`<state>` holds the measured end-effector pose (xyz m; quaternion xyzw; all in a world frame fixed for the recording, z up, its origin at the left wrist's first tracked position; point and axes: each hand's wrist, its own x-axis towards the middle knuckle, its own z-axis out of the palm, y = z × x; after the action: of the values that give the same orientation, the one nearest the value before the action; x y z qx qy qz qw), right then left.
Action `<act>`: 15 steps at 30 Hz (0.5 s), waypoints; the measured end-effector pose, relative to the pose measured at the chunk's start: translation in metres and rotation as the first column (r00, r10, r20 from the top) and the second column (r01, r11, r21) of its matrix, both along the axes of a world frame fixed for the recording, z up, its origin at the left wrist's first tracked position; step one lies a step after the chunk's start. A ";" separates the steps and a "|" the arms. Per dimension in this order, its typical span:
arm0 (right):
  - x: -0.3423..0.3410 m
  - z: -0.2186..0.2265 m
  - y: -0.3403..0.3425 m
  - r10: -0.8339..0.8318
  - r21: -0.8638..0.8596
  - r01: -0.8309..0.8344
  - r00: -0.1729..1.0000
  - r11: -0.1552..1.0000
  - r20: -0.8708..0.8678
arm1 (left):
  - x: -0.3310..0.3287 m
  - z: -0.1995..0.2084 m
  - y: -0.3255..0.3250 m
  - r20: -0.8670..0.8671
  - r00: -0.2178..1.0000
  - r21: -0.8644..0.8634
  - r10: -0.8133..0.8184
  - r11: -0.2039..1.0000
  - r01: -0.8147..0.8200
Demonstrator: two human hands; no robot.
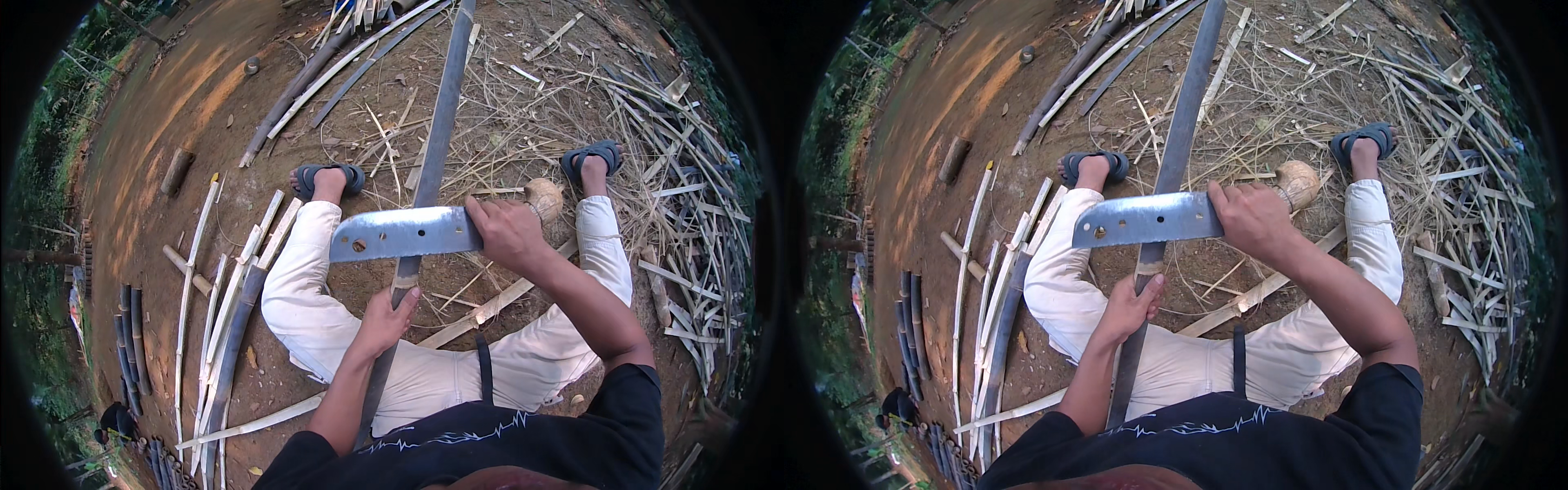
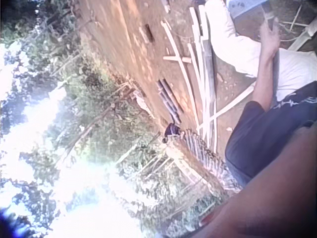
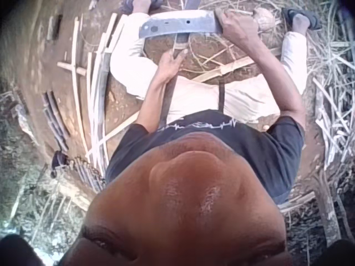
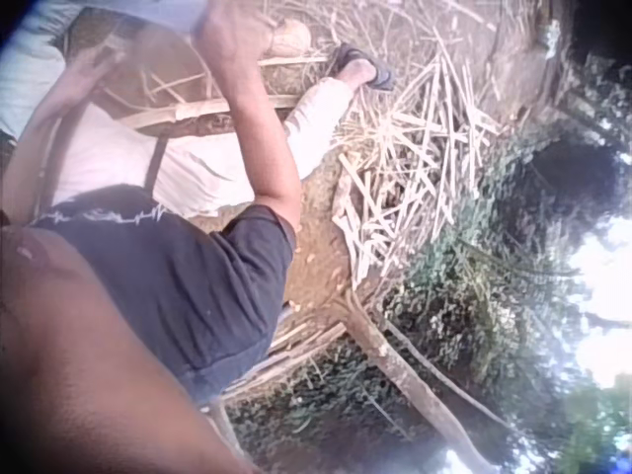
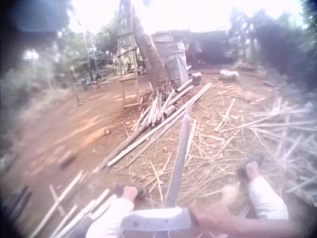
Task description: The person shapes bamboo strips by hand using a large knife, scraping and trimming the edges while sitting on the ground.
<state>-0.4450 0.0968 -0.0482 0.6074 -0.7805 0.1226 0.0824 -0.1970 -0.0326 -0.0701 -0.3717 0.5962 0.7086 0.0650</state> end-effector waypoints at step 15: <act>0.062 -0.032 0.010 -0.240 0.187 0.174 0.875 0.967 0.421 | 0.023 -0.021 -0.013 -0.015 1.000 0.266 0.016 0.964 -0.011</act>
<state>-0.3828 0.1065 -0.0800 0.4810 -0.8461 0.1908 -0.1276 -0.1738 -0.0460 -0.0910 -0.3575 0.4937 0.7859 0.1043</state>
